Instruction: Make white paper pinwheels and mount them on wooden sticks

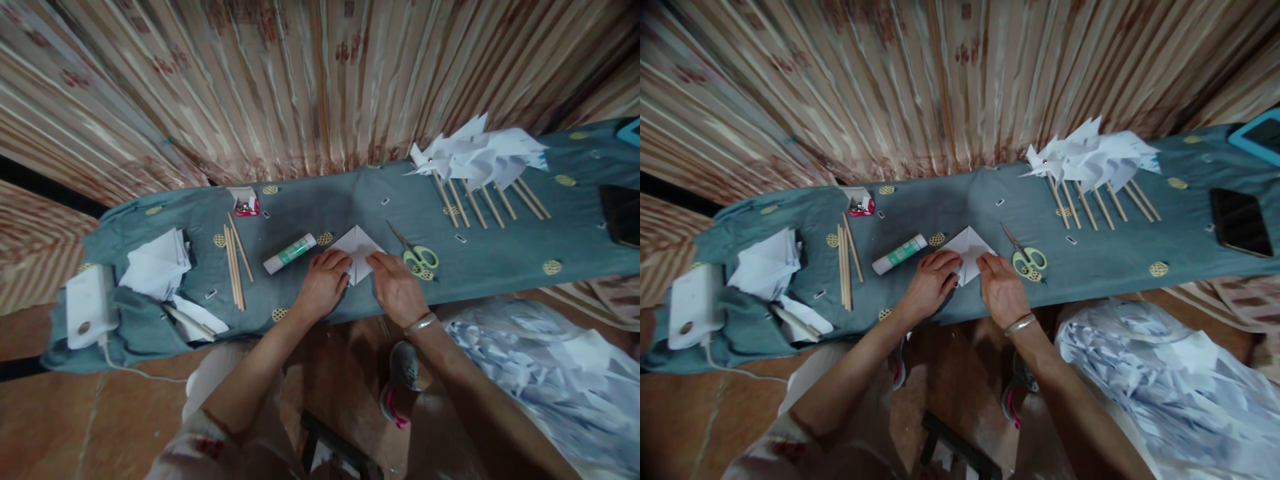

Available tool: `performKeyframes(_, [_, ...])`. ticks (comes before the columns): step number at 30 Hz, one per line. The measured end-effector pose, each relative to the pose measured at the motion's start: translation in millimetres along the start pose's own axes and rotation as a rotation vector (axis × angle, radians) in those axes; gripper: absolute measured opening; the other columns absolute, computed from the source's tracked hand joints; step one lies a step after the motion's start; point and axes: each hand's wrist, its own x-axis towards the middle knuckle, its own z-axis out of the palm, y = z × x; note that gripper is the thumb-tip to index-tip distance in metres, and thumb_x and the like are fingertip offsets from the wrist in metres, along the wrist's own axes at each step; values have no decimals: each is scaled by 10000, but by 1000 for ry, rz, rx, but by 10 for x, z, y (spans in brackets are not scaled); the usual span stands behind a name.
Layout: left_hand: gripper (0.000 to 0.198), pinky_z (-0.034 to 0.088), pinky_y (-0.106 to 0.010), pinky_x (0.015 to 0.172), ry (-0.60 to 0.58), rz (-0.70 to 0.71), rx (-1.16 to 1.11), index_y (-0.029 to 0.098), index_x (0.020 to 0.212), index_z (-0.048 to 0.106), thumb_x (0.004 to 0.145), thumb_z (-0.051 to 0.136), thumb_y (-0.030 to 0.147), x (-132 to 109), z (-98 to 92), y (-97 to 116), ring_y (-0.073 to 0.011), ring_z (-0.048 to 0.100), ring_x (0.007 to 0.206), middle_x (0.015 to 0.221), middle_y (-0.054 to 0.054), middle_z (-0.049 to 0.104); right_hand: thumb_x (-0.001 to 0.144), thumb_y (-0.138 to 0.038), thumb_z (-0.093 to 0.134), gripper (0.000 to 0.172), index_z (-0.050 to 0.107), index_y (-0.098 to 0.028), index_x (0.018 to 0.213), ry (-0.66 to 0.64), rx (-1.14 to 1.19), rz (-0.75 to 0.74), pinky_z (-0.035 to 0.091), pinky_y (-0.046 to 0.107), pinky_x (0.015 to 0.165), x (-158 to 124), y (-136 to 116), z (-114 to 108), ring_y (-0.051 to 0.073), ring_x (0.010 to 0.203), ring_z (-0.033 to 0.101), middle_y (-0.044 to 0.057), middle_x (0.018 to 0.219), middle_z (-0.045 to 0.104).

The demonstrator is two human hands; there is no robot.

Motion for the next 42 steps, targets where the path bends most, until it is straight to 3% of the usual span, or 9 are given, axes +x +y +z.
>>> performKeyframes(5, [292, 361, -441, 1079, 32, 21, -44, 186, 1190, 613, 924, 492, 210, -52, -17, 12, -245, 470, 1282, 1307, -92, 603, 918, -140, 391, 347, 664, -83, 1124, 61, -51, 24, 503, 433, 909, -53, 74, -27, 287, 1016, 593, 176, 1126, 678])
performKeyframes(9, [260, 400, -408, 1035, 226, 38, -72, 186, 1139, 639, 938, 491, 257, -147, -190, -39, -229, 525, 1193, 1178, -92, 657, 923, -190, 440, 330, 645, -88, 1161, 150, -7, 15, 508, 435, 921, -43, 85, -56, 285, 1025, 608, 170, 1132, 682])
performKeyframes(13, [321, 415, -421, 989, 412, -186, 50, 195, 1172, 624, 868, 612, 297, -274, -461, -266, -255, 535, 1130, 1162, -99, 638, 939, -242, 449, 319, 642, -134, 1168, 199, 62, 43, 509, 447, 931, -7, 24, -83, 277, 1029, 624, 147, 1148, 685])
performKeyframes(19, [294, 446, -435, 961, 226, -354, 158, 174, 1072, 656, 793, 667, 267, -462, -625, -689, -283, 585, 1046, 1079, -112, 674, 944, -266, 445, 312, 644, -176, 1166, 209, 136, 76, 496, 459, 973, 23, -60, -79, 271, 1068, 632, 123, 1145, 694])
performKeyframes(22, [218, 470, -396, 906, 262, -383, 85, 191, 991, 678, 805, 626, 291, -496, -651, -745, -262, 606, 983, 993, -93, 681, 946, -286, 439, 317, 655, -179, 1151, 196, 188, 102, 484, 461, 994, 39, -120, -83, 270, 1090, 627, 124, 1155, 694])
performKeyframes(28, [296, 449, -272, 690, 376, -516, -597, 168, 892, 702, 722, 679, 409, -439, -606, -438, -169, 591, 728, 788, -14, 657, 902, -392, 539, 278, 708, -203, 1016, 92, 656, 327, 532, 380, 892, 81, -422, -99, 229, 977, 671, 94, 1070, 726])
performKeyframes(33, [343, 422, -235, 624, 37, -475, -1140, 156, 776, 725, 627, 774, 461, -428, -420, 19, -120, 536, 618, 658, 4, 629, 760, -485, 704, 349, 707, -200, 961, -99, 1289, 542, 534, 340, 828, 104, -642, -127, 198, 880, 668, 42, 944, 738])
performKeyframes(38, [355, 429, -231, 598, 38, -530, -1245, 156, 752, 742, 602, 796, 474, -396, -323, 174, -107, 521, 581, 622, -1, 629, 677, -506, 768, 359, 700, -193, 838, -69, 1500, 655, 541, 341, 756, 155, -628, -172, 168, 725, 643, 6, 768, 715])
performKeyframes(42, [361, 466, -245, 611, 111, -536, -1128, 158, 850, 752, 646, 770, 454, -358, -368, 37, -121, 567, 599, 668, -18, 669, 666, -548, 770, 353, 675, -218, 748, 150, 1506, 757, 543, 268, 632, 221, -391, -223, 134, 654, 628, -7, 724, 702])
